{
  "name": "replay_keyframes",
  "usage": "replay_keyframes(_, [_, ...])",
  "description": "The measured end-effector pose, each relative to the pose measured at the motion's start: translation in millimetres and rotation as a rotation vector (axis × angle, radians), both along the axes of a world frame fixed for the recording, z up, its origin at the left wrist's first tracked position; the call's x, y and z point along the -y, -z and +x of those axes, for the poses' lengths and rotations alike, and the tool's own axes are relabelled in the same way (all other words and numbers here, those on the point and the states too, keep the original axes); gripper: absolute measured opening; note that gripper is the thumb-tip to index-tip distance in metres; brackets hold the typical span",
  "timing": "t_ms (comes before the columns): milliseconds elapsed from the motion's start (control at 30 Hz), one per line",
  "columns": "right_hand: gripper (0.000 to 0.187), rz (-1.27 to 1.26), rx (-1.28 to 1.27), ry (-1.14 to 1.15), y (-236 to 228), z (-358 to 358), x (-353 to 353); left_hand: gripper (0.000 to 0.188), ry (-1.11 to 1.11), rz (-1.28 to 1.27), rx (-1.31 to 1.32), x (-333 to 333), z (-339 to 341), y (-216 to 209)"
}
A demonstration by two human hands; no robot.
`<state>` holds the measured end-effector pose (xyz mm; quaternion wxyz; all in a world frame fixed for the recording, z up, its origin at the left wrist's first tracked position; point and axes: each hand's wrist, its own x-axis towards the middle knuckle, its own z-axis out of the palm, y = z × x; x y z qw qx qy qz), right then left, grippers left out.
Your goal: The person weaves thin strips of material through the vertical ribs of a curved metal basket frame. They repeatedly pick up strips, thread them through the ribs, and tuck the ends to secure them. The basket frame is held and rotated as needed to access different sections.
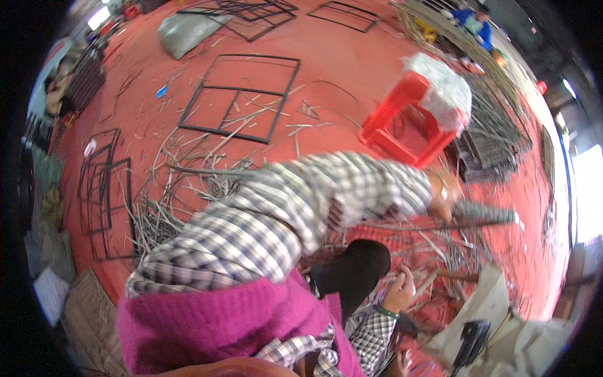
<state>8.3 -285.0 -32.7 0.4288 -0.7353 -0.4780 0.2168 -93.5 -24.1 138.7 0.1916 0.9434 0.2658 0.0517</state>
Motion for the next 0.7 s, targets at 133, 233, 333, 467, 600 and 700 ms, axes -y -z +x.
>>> replay_keyframes(133, [0.02, 0.039, -0.073, -0.131, -15, -23, 15, 0.049, -0.011, 0.117, 0.068, -24, -94, -33])
replay_keyframes(233, [0.019, 0.001, -0.202, -0.188, -40, -54, 8, 0.046, -0.289, -0.155, 0.462, -19, -186, -71])
replay_keyframes(333, [0.018, 0.054, -0.185, -0.405, -78, -95, -11, 0.039, -0.42, 0.095, 0.653, 11, -267, -102])
replay_keyframes(467, [0.031, 0.281, -0.098, -0.74, -120, -167, -37, 0.033, -0.674, -0.189, 1.138, 51, -327, -112])
replay_keyframes(600, [0.078, 0.314, 0.024, -0.959, -126, -230, -30, 0.026, -0.786, -0.412, 1.296, 71, -362, -81])
replay_keyframes(700, [0.091, 0.187, 0.338, -0.842, -111, -248, -10, 0.029, -0.883, -0.574, 1.24, 80, -372, -27])
